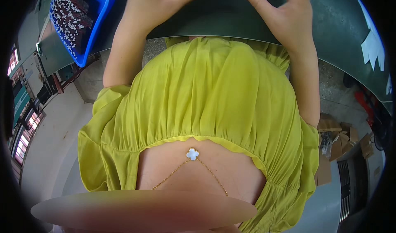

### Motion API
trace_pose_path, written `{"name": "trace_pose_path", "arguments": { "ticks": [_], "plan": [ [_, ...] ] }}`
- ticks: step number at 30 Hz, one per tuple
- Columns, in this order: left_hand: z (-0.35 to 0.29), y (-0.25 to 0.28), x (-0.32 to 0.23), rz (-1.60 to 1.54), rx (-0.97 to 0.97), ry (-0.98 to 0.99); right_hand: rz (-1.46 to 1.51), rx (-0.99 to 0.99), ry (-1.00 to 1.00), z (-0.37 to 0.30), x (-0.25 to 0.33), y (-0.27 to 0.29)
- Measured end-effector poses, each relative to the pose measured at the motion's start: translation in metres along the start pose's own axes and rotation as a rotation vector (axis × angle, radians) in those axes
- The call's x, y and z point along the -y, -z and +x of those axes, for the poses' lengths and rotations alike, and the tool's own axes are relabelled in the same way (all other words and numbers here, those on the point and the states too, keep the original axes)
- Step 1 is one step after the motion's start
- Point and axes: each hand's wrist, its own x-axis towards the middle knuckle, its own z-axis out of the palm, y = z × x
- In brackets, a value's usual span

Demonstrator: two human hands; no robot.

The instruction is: Assembling and inspecting small black electronic components at a manual workstation.

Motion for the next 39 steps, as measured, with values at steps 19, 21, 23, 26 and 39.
{"name": "trace_pose_path", "arguments": {
  "ticks": [19,21,23,26,39],
  "plan": [
    [-0.002,-0.040,0.012,-0.138,0.101,0.190,0.559,0.134,-0.376,0.008,-0.031,0.029],
    [-0.004,-0.043,0.015,-0.154,0.078,0.123,0.501,0.163,-0.407,0.012,-0.033,0.032],
    [-0.001,-0.044,0.014,-0.181,0.077,0.125,0.432,0.178,-0.437,0.016,-0.030,0.038],
    [0.000,-0.042,0.012,-0.192,0.079,0.125,0.409,0.215,-0.462,0.021,-0.027,0.039],
    [0.003,-0.043,0.012,-0.186,0.091,0.106,0.294,0.264,-0.481,0.030,-0.022,0.042]
  ]
}}
